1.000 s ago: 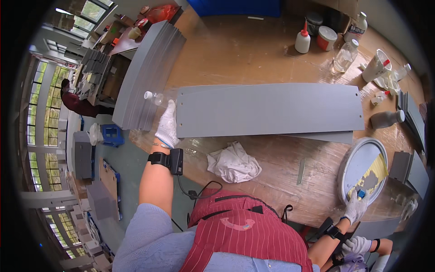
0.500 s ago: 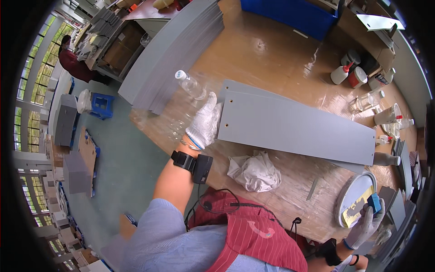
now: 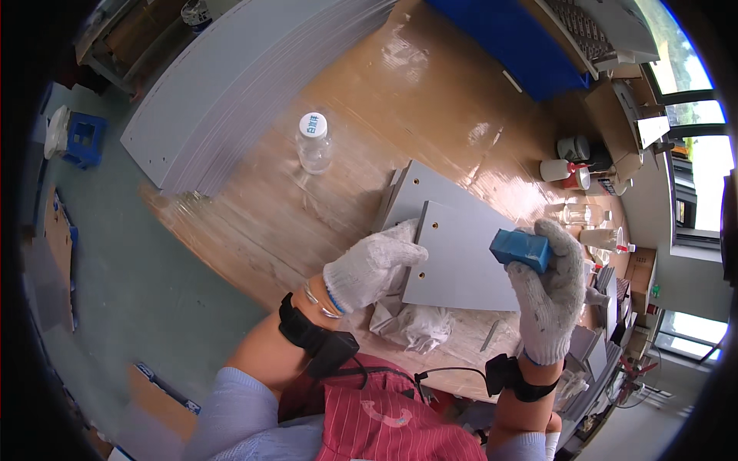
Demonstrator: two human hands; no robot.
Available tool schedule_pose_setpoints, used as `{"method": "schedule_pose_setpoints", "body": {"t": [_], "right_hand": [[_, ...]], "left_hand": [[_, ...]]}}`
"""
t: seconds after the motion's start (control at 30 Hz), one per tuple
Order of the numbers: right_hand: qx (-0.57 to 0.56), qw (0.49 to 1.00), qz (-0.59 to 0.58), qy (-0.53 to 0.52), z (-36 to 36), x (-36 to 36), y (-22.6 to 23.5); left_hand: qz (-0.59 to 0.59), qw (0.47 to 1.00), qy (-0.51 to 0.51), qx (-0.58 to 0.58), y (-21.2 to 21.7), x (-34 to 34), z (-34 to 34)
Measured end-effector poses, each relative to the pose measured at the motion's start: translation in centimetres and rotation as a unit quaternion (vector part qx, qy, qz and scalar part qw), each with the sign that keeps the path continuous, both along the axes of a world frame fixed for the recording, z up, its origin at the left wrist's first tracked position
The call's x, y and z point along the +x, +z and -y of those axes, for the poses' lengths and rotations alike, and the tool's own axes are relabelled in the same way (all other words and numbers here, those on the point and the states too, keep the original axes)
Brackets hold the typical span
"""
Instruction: The person sands the edges of grey rectangular panels using a blue sanding block and a white cloth. They handle the panels one at a time, flipping them to work on different edges, and stack the finished pieces on a nearby pile.
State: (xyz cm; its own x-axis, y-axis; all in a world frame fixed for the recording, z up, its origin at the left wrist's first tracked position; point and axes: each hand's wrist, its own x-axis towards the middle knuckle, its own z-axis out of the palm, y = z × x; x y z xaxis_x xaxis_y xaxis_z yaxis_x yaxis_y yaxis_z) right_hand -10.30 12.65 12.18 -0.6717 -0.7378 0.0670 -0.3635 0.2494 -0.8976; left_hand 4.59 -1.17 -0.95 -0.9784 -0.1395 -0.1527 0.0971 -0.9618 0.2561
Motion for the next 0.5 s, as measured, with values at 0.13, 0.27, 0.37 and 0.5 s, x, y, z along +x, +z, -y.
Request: {"method": "schedule_pose_setpoints", "body": {"t": [0.13,0.27,0.37,0.5], "right_hand": [[0.110,0.976,-0.160,0.096,4.8,0.2,-1.5],[0.153,0.951,-0.223,0.146,7.8,0.6,-2.3],[0.175,0.934,-0.258,0.177,8.8,0.6,-2.6],[0.174,0.927,-0.288,0.168,9.5,0.2,-3.0]], "left_hand": [[0.001,0.999,-0.030,-0.019,-0.2,-0.1,0.5],[-0.010,1.000,-0.018,-0.005,0.6,0.2,0.9],[0.000,1.000,-0.009,-0.014,0.5,0.3,0.8],[0.018,0.999,-0.022,-0.019,0.9,0.4,1.2]]}}
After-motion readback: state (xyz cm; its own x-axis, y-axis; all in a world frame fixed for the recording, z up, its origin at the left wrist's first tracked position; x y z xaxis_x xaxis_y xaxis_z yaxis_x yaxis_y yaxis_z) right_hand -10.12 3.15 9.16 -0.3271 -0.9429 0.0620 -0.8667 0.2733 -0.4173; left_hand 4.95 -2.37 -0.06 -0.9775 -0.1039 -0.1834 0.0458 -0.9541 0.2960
